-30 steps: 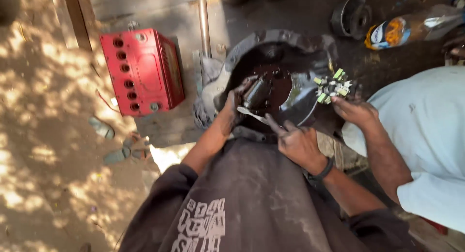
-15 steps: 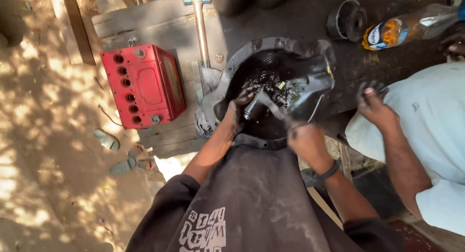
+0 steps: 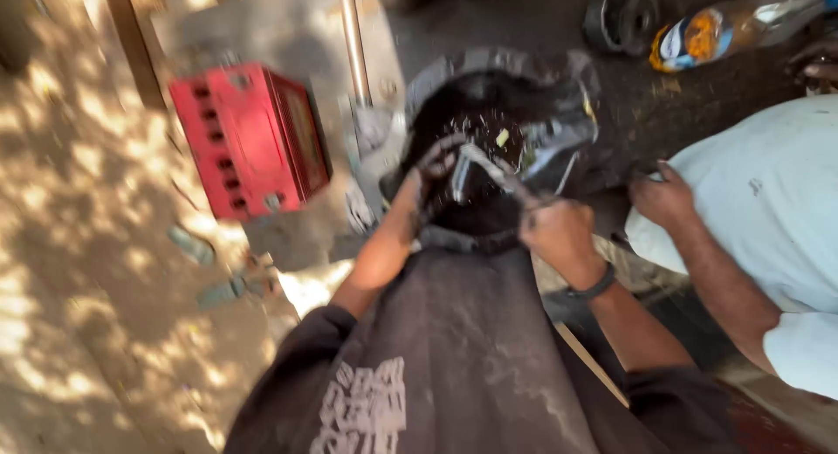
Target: Repairing and cleaning a mechanical differential housing on a workbench using tools and lubricant.
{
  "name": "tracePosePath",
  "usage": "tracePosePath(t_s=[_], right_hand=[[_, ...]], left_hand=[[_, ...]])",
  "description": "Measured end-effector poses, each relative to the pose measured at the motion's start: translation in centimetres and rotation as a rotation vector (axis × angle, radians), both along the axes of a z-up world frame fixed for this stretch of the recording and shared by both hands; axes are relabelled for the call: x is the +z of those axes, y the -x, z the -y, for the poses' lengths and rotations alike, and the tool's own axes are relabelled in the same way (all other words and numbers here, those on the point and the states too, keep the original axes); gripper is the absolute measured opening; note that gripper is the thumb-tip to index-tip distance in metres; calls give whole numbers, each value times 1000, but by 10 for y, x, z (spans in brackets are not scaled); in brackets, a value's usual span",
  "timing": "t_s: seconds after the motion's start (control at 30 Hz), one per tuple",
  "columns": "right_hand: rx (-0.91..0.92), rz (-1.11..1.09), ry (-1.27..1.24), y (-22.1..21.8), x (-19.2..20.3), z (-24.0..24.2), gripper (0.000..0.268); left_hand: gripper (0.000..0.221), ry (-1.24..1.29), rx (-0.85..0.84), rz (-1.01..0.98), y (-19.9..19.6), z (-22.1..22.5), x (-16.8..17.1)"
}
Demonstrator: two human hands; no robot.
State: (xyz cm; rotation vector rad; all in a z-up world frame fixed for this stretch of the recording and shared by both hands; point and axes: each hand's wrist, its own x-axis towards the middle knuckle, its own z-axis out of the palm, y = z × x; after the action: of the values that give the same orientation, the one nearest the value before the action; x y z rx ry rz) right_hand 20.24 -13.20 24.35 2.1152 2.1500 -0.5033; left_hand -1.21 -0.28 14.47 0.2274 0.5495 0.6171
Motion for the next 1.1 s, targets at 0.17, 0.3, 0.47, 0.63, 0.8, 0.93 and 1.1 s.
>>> tracePosePath(t_s=[0.17,0.3,0.47,0.63,0.8,0.93,1.1], right_hand=[[-72,-2,-166,-20,7,-39,21],[-185,-39,-168,-21,34,-35,20],[-166,42,-72,-25,-6,-64,41],[-146,146,59,-25,-69,-58,20],[-194,-159,109,-12,1,-68,47],[-409,-248,193,22,60,-56,41],[-94,-297,5,11,-34,-14,32]], left_hand=[[60,-519,-119,58,-24,-18,-206],[66,-64,65,291,-4,5,-38],[58,266,231,312,-5,8,-38],[66,292,192,145,0,-1,-2],[60,87,72,194,2,-6,11],[58,91,264,238,0,-1,-27],[53,144,264,73,0,2,-33]])
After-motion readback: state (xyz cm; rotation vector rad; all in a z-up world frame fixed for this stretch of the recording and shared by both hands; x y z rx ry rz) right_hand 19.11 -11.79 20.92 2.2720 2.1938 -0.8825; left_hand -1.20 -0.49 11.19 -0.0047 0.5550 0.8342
